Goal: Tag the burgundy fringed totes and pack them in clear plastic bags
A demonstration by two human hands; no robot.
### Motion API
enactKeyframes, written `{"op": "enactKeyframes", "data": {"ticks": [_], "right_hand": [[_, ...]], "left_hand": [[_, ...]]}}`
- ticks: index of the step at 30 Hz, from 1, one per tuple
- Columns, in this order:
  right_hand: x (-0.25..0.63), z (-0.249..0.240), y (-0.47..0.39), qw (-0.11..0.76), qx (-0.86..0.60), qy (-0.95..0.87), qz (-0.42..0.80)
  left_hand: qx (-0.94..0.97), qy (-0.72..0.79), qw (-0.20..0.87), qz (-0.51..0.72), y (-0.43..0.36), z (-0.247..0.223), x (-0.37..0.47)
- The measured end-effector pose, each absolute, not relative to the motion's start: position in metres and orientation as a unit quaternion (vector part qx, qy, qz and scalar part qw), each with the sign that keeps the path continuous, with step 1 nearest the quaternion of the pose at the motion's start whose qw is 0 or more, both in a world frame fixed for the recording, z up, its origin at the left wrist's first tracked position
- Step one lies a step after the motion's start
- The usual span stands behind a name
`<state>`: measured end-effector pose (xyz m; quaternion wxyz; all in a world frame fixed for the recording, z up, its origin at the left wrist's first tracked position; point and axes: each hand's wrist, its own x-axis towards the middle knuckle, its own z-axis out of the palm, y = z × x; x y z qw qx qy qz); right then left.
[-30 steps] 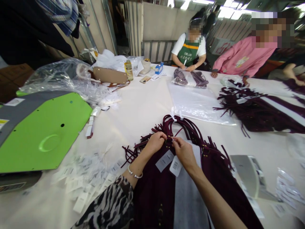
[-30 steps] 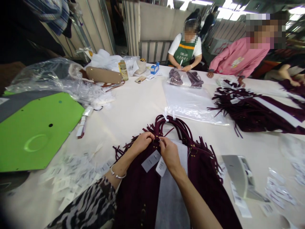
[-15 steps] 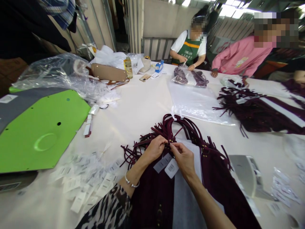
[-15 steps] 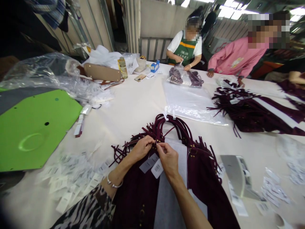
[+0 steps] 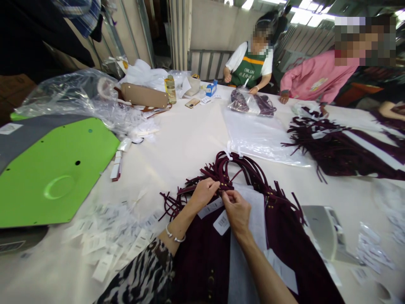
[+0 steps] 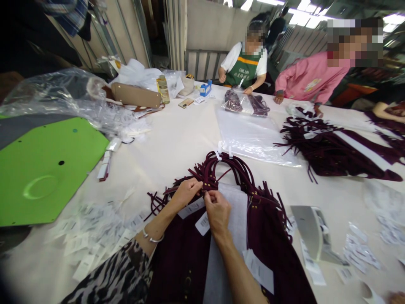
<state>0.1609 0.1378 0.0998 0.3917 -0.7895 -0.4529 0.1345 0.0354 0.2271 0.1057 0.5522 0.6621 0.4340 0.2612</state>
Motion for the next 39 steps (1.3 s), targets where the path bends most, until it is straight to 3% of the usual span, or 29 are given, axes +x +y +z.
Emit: {"op": "enactKeyframes", "data": {"ticks": [7, 11, 17, 23, 26, 31, 39], "right_hand": [[0.152, 0.108, 0.147, 0.396, -0.808, -0.393, 0.189], [0.149, 0.107, 0.15, 0.381, -0.813, -0.412, 0.158], [0.145, 0.099, 0.148, 0.287, -0.787, -0.546, 0.033], [0.137, 0.106, 0.143, 0.155, -0.784, -0.599, 0.042], [0.142, 0.111, 0.147, 0.139, -0.781, -0.605, 0.068], [0.159, 0.115, 0.154, 0.208, -0.752, -0.606, 0.156], [0.169, 0.135, 0.142, 0.428, -0.7, -0.371, 0.435]], "left_hand": [[0.644, 0.429, 0.575, 0.267, 0.226, 0.108, 0.033], [0.625, 0.411, 0.614, 0.252, 0.23, 0.105, 0.027], [0.618, 0.389, 0.64, 0.238, 0.242, 0.095, 0.027], [0.626, 0.393, 0.633, 0.23, 0.251, 0.086, 0.034], [0.654, 0.387, 0.607, 0.231, 0.253, 0.085, 0.033], [0.642, 0.414, 0.594, 0.251, 0.249, 0.088, 0.03], [0.433, 0.363, 0.755, 0.332, 0.242, 0.113, 0.013]]}}
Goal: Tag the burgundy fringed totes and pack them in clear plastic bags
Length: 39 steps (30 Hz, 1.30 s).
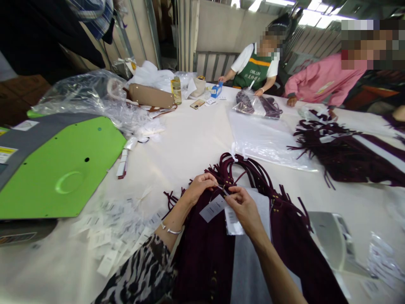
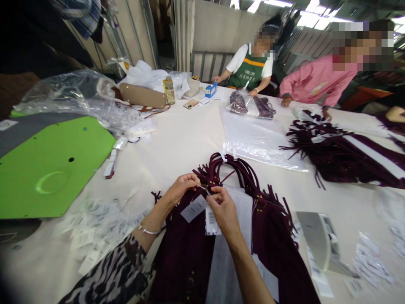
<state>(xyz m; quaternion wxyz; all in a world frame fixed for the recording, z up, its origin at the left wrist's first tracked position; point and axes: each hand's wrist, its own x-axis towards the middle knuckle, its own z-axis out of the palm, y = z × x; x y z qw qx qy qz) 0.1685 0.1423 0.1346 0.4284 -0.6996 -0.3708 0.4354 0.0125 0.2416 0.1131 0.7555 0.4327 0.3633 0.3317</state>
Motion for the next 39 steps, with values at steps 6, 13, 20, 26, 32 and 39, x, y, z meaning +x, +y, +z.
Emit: {"op": "enactKeyframes", "data": {"ticks": [6, 13, 20, 26, 32, 39], "right_hand": [[0.167, 0.14, 0.14, 0.454, -0.674, -0.251, 0.526], [0.169, 0.139, 0.143, 0.558, -0.587, -0.219, 0.544], [0.17, 0.135, 0.159, 0.637, -0.493, -0.177, 0.565], [0.161, 0.14, 0.173, 0.567, -0.603, -0.275, 0.489], [0.171, 0.143, 0.181, 0.534, -0.625, -0.327, 0.466], [0.194, 0.156, 0.193, 0.351, -0.595, -0.379, 0.616]], "left_hand": [[0.38, 0.345, 0.78, 0.358, 0.24, 0.114, 0.01], [0.359, 0.352, 0.773, 0.387, 0.239, 0.103, 0.015], [0.368, 0.391, 0.719, 0.442, 0.234, 0.1, 0.017], [0.416, 0.369, 0.695, 0.456, 0.229, 0.107, 0.018], [0.408, 0.388, 0.688, 0.459, 0.232, 0.105, 0.018], [0.475, 0.424, 0.629, 0.447, 0.232, 0.106, 0.02]]}}
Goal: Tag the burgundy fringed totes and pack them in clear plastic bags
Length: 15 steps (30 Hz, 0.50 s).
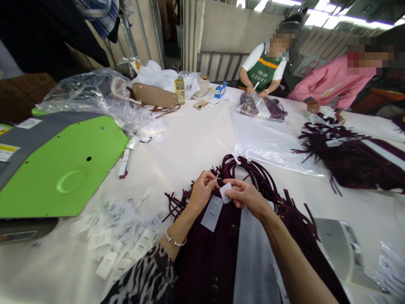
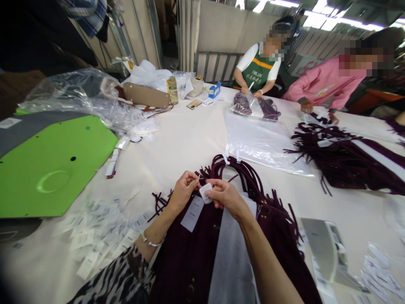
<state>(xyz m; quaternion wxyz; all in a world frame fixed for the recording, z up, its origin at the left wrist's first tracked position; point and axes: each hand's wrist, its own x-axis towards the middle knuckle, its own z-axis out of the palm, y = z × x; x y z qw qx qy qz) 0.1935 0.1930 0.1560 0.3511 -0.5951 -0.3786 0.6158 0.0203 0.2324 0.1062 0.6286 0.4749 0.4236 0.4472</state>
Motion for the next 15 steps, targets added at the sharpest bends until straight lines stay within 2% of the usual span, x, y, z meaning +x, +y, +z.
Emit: {"op": "enactKeyframes", "data": {"ticks": [3, 6, 11, 15], "right_hand": [[0.193, 0.158, 0.204, 0.258, -0.584, -0.431, 0.637], [0.19, 0.155, 0.209, 0.231, -0.6, -0.488, 0.59], [0.191, 0.148, 0.205, 0.283, -0.65, -0.481, 0.516], [0.195, 0.145, 0.201, 0.334, -0.671, -0.44, 0.494]], "left_hand": [[0.515, 0.424, 0.596, 0.447, 0.231, 0.109, 0.022], [0.549, 0.427, 0.568, 0.44, 0.231, 0.113, 0.02], [0.583, 0.438, 0.541, 0.418, 0.233, 0.111, 0.014], [0.541, 0.414, 0.595, 0.427, 0.236, 0.102, 0.015]]}}
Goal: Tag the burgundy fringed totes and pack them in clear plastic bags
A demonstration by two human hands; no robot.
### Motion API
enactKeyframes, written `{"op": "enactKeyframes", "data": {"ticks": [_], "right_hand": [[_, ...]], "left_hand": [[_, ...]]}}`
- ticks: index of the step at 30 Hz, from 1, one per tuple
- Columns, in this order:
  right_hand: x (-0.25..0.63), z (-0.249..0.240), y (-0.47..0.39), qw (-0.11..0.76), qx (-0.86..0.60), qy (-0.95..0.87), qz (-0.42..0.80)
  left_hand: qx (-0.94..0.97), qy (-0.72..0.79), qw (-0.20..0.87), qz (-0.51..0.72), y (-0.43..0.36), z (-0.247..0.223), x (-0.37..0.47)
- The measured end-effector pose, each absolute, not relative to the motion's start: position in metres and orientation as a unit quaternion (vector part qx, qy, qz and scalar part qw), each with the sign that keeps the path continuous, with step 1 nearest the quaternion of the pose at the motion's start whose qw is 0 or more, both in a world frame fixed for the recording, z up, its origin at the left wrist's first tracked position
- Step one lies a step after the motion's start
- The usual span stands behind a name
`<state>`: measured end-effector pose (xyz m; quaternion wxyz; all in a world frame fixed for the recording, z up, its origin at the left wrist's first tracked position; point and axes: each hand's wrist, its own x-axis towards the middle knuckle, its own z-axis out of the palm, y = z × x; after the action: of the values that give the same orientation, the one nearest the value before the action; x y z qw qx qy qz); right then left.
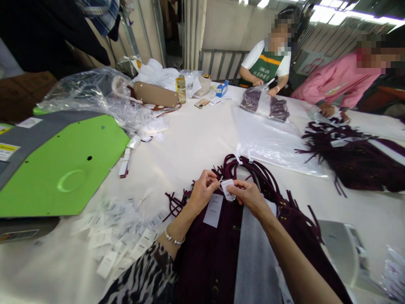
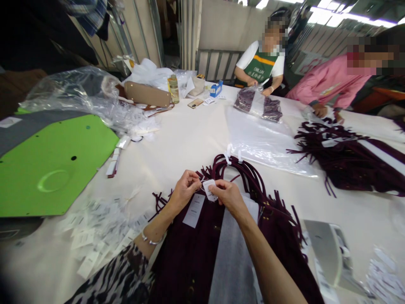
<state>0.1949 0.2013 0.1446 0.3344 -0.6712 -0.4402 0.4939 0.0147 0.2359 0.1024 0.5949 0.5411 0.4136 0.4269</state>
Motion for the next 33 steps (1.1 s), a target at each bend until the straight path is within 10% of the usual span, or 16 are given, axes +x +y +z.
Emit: {"op": "enactKeyframes", "data": {"ticks": [9, 24, 33], "right_hand": [[0.205, 0.137, 0.204, 0.305, -0.583, -0.412, 0.63], [0.196, 0.136, 0.201, 0.358, -0.652, -0.414, 0.524], [0.19, 0.147, 0.182, 0.328, -0.611, -0.703, 0.159]], "left_hand": [[0.488, 0.382, 0.666, 0.416, 0.241, 0.108, 0.023], [0.488, 0.345, 0.704, 0.384, 0.239, 0.107, 0.016], [0.229, 0.314, 0.819, 0.423, 0.244, 0.119, 0.017]]}}
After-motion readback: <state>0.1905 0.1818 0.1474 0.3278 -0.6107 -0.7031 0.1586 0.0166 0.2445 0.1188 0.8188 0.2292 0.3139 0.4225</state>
